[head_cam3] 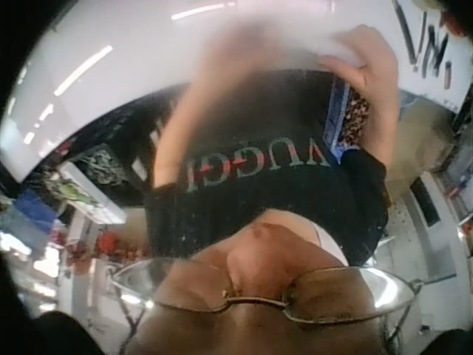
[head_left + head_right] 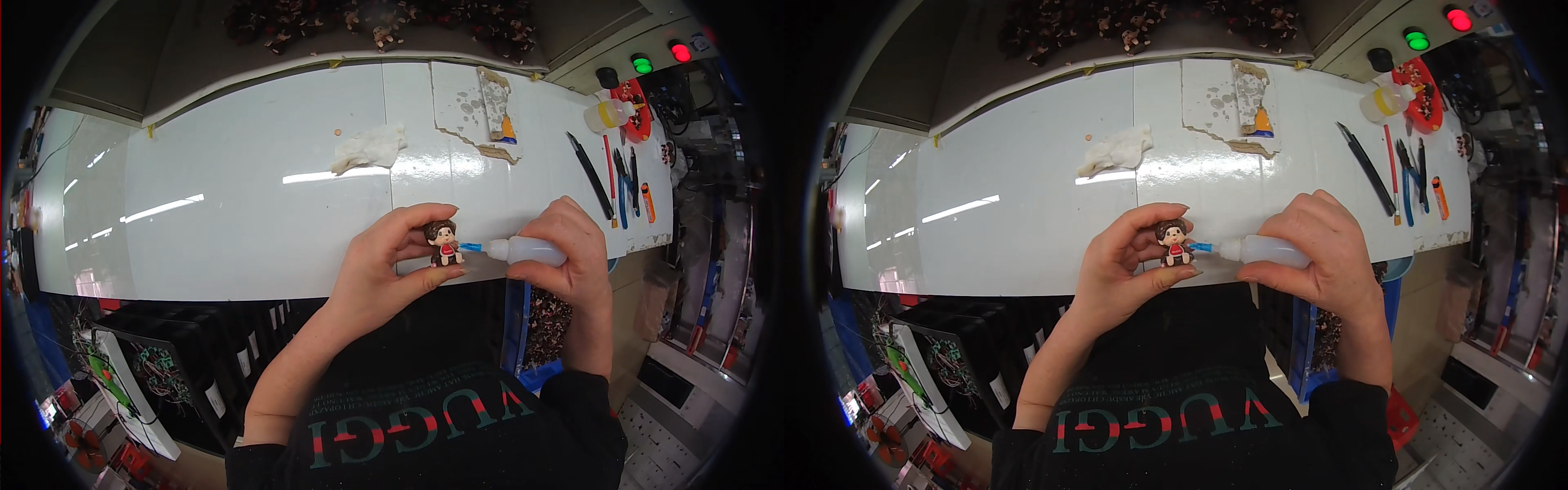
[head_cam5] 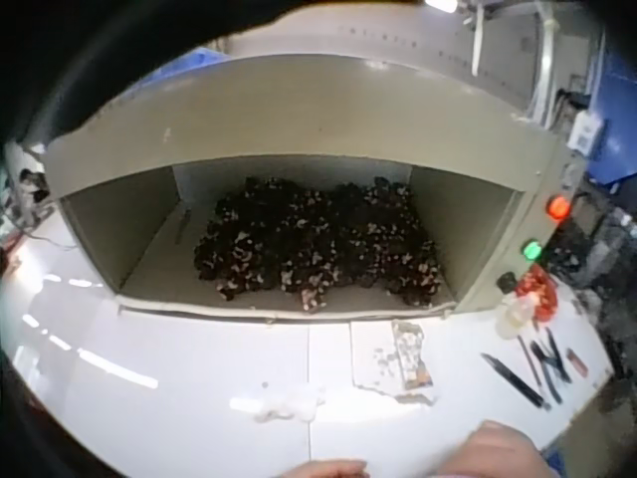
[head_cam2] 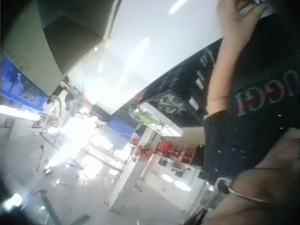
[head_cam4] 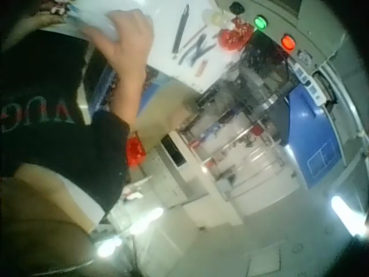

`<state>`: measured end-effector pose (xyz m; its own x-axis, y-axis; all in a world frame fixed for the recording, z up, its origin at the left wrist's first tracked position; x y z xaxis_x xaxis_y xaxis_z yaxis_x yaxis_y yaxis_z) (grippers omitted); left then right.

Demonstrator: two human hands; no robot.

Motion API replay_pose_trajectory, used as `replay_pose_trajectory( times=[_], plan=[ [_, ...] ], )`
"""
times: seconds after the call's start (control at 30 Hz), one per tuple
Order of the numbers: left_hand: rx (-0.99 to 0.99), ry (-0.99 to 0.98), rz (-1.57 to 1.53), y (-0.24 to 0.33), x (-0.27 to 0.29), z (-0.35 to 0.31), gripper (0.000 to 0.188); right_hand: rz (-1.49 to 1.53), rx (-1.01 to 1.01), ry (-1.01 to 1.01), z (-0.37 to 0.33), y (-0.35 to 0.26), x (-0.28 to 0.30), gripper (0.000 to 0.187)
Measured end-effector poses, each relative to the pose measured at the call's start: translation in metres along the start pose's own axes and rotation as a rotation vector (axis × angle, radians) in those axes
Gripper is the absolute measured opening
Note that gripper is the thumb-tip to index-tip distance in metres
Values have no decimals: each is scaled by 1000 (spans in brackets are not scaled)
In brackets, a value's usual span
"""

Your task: The person assembles a toy figurine by applying adhesive from a bottle to its components, then attaching the figurine head to the figurine base.

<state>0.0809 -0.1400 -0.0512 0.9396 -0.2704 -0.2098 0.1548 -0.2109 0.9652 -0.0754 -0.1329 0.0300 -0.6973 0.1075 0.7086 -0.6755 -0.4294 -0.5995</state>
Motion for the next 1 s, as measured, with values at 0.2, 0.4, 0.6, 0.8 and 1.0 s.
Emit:
replay_pose_trajectory(
  times=[0.2,0.4,0.6,0.8,1.0],
  plan=[
    [-15,-29,30,4,-3,-1,52,21,-16,8,-1,2,-1,37],
    [-65,28,-15,8,-1,-3,44,118,-118,23,-8,14,-7,36],
    [-76,79,-49,8,5,-5,42,298,-228,75,-20,36,5,30],
    [-132,77,18,12,3,-7,41,396,-362,312,-21,70,25,23],
    [-139,81,12,12,-2,-8,41,179,-586,307,-7,104,19,22]
  ],
)
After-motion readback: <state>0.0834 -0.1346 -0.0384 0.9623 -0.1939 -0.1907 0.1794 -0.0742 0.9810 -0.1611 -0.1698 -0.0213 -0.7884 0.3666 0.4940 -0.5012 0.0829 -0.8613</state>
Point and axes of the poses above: each hand's wrist, its own z-axis towards the middle knuckle, its own x-axis out of the back of the hand, y = z × x, the point moved 9 cm from there along z, towards the middle knuckle, and after that the axes turned 13 degrees about y, right-handed, at the moved point
